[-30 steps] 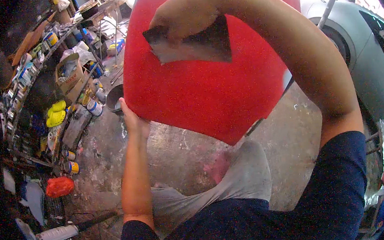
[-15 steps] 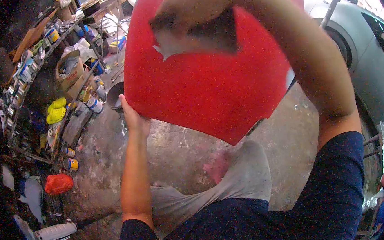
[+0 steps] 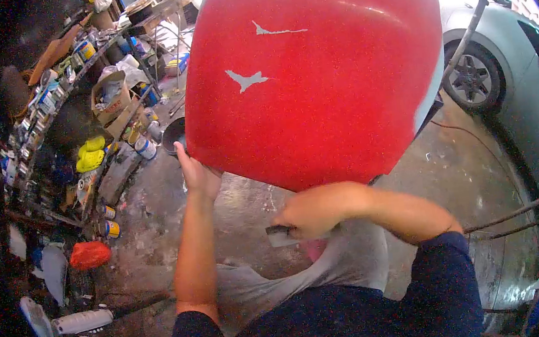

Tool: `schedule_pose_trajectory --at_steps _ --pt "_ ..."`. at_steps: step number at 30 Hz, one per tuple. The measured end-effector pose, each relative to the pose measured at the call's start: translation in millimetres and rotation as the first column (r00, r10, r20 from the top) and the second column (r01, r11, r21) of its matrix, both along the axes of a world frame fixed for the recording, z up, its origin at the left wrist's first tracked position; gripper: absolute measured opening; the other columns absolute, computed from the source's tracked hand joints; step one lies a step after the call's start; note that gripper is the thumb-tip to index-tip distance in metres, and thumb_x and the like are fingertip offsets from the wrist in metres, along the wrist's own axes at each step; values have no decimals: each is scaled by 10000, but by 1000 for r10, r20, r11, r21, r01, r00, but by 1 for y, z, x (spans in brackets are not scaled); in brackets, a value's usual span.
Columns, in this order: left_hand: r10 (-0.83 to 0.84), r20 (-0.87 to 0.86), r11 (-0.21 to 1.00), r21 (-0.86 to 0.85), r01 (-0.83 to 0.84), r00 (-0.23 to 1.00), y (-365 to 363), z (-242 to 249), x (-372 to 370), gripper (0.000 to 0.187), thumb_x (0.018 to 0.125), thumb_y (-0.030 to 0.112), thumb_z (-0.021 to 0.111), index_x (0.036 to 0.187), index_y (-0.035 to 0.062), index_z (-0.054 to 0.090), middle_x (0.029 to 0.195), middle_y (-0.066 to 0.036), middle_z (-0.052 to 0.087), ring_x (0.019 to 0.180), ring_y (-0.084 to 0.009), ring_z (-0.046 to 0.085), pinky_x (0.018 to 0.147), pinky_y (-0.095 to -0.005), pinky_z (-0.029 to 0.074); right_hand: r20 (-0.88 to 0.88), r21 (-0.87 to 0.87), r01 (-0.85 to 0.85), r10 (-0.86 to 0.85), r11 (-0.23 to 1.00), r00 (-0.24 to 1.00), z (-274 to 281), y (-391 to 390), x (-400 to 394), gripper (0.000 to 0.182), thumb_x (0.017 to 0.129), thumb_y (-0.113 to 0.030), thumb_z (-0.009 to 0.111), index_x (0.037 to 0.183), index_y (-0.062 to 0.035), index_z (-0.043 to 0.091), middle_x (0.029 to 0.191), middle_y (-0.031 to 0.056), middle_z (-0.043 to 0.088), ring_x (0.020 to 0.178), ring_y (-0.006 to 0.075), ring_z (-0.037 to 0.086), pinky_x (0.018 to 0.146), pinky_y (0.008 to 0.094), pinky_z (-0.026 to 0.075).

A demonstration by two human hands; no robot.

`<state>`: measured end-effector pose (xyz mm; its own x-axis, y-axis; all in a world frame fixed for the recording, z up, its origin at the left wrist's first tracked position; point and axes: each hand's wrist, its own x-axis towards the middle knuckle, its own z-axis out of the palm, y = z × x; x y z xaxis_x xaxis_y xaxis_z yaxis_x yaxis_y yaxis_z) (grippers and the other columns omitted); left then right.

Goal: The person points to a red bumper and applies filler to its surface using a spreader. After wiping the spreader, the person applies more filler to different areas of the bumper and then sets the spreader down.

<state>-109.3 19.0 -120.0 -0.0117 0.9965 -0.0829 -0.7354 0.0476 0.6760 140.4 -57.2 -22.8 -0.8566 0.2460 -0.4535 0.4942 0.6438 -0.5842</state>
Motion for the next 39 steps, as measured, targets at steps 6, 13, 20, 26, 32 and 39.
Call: schedule_pose_trajectory --at_steps 6,13,20,26,32,39 --pt "21 -9 1000 -5 -21 1000 9 -24 -27 887 976 763 222 1494 74 431 1528 -86 477 1392 -312 434 1134 -494 333 -110 -184 189 -211 965 971 -54 -22 -7 302 969 -235 581 1224 -75 597 797 233 666 731 422 650 669 518 506" --pt "358 -368 928 35 -372 858 14 -34 -63 858 1002 719 278 1479 11 369 1490 -179 455 1408 -319 405 1138 -481 331 -67 -54 230 -234 972 970 -118 -47 -9 434 988 -289 521 1360 -66 537 951 281 683 871 446 672 790 540 521" --pt "649 -615 760 548 -348 448 2 4 -51 791 997 602 493 1508 19 334 1542 -160 361 1469 -305 308 1203 -480 254 -87 -301 560 -607 772 790 -176 -64 11 461 992 -360 551 1322 -38 556 1071 256 683 998 386 669 858 482 510" --pt "797 -600 603 798 -25 66 -2 107 -1 931 888 508 715 1540 15 269 1590 -194 247 1489 -341 230 1206 -499 237 128 -607 770 -932 196 338 -281 -65 25 271 937 -252 689 1151 -88 676 954 0 689 846 141 642 770 344 514" --pt "822 -531 553 830 73 -205 22 165 41 1074 758 414 868 1547 29 250 1583 -242 224 1464 -435 214 1188 -543 241 62 -795 607 -992 16 107 -387 -60 32 277 931 -202 670 1165 -56 652 984 56 694 830 179 658 725 374 535" --pt "723 -618 662 748 53 -308 9 147 44 1242 632 382 943 1580 71 204 1628 -245 147 1489 -459 151 1197 -553 237 187 -660 749 -954 56 235 -359 -50 37 321 924 -201 670 1193 -29 638 1025 44 687 911 176 637 808 367 518"
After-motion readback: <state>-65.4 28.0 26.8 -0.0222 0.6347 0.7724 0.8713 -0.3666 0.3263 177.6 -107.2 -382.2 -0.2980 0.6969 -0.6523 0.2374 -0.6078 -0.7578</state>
